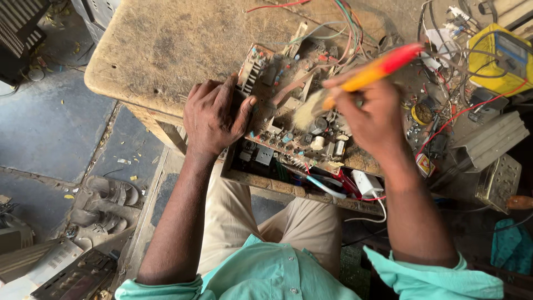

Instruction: The person cleans a circuit board by brushing both sides with a paintbrush and a toothbrush, then uses a test light to check components on the board. The person flips the board over to access the underside and continues brushing.

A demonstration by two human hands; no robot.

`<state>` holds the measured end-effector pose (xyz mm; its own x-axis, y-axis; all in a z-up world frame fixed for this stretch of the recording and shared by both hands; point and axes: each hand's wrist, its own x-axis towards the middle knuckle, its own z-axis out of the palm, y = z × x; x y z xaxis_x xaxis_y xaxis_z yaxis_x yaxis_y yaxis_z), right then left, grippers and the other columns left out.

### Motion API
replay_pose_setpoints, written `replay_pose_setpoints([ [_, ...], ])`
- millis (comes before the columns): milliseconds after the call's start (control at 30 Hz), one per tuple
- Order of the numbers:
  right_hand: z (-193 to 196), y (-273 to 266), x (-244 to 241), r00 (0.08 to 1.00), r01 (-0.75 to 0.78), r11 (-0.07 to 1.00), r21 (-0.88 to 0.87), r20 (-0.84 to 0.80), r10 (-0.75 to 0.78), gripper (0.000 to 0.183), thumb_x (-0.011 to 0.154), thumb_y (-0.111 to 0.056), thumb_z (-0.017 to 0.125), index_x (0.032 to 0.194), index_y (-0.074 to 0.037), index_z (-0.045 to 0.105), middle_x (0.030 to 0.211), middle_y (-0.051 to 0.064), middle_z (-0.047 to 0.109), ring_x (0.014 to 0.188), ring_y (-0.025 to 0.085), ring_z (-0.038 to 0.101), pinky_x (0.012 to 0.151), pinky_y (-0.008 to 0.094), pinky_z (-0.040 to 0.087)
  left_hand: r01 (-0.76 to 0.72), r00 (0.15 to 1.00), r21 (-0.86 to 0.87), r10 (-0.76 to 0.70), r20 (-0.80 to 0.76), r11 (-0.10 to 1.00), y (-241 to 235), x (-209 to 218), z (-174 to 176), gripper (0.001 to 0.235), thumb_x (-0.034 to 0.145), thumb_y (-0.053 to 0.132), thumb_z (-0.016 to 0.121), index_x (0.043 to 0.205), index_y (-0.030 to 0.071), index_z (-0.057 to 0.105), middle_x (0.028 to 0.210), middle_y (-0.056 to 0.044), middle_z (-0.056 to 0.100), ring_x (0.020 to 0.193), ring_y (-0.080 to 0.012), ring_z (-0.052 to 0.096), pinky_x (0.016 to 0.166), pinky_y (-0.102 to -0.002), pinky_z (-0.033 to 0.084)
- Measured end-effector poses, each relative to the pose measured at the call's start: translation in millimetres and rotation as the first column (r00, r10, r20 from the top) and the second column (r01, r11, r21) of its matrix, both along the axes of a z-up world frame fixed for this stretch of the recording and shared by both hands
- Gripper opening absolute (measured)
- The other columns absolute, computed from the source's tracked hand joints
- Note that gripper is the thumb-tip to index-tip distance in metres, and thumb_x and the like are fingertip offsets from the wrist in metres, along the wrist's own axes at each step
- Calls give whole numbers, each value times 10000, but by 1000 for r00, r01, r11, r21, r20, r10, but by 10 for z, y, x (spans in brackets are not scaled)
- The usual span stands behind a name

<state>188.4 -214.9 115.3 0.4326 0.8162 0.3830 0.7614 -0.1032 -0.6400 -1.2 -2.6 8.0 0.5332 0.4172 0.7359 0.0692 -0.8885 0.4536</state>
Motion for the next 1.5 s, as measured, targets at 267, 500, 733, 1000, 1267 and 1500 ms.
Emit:
replay_pose_setpoints([
  [267,36,29,-79,977,-79,976,202,212,35,149,1090,37,679,1192,-5,578,1225,155,685,1115,268,702,968,373,575,6,1000,-8,-6,-17,1000,6,-7,-19,457,987,320,797,1249,-39,694,865,-110,704,913,-297,675,819,-417,495],
  [500,118,31,-79,855,0,968,252,501,-131,200,1034,72,706,1197,17,605,1194,152,705,1080,284,716,963,402,554,6,1000,3,-6,-20,1000,18,32,15,430,987,322,787,1220,-27,695,837,-105,693,917,-300,673,815,-425,490],
  [733,236,68,-151,775,73,987,145,614,-147,154,1052,50,706,1146,30,585,1218,171,696,1123,306,700,1018,376,564,48,999,-10,-48,5,999,26,0,-4,419,1015,286,719,1271,-41,661,885,-121,701,925,-307,664,833,-428,496],
  [1000,115,361,-481,945,-101,993,60,318,77,164,1011,31,745,1141,7,649,1157,161,738,1045,268,764,929,352,606,-3,999,-63,1,-34,998,27,19,-153,409,1030,110,627,1407,-37,570,907,-116,676,882,-289,644,837,-414,480],
  [1267,13,533,-339,981,-146,980,132,145,127,93,1091,12,684,1122,1,598,1174,140,742,979,210,764,897,299,610,20,999,-55,-22,-34,998,56,2,-178,547,906,85,622,1426,-49,515,898,-111,660,913,-284,639,833,-418,474],
  [1500,47,511,-339,947,-108,974,197,-279,161,166,1047,-38,659,1193,-36,579,1210,117,720,1041,186,751,888,330,650,48,999,-24,-48,-4,999,63,5,-189,575,872,94,635,1409,-77,524,935,-121,684,950,-294,648,834,-416,472],
])
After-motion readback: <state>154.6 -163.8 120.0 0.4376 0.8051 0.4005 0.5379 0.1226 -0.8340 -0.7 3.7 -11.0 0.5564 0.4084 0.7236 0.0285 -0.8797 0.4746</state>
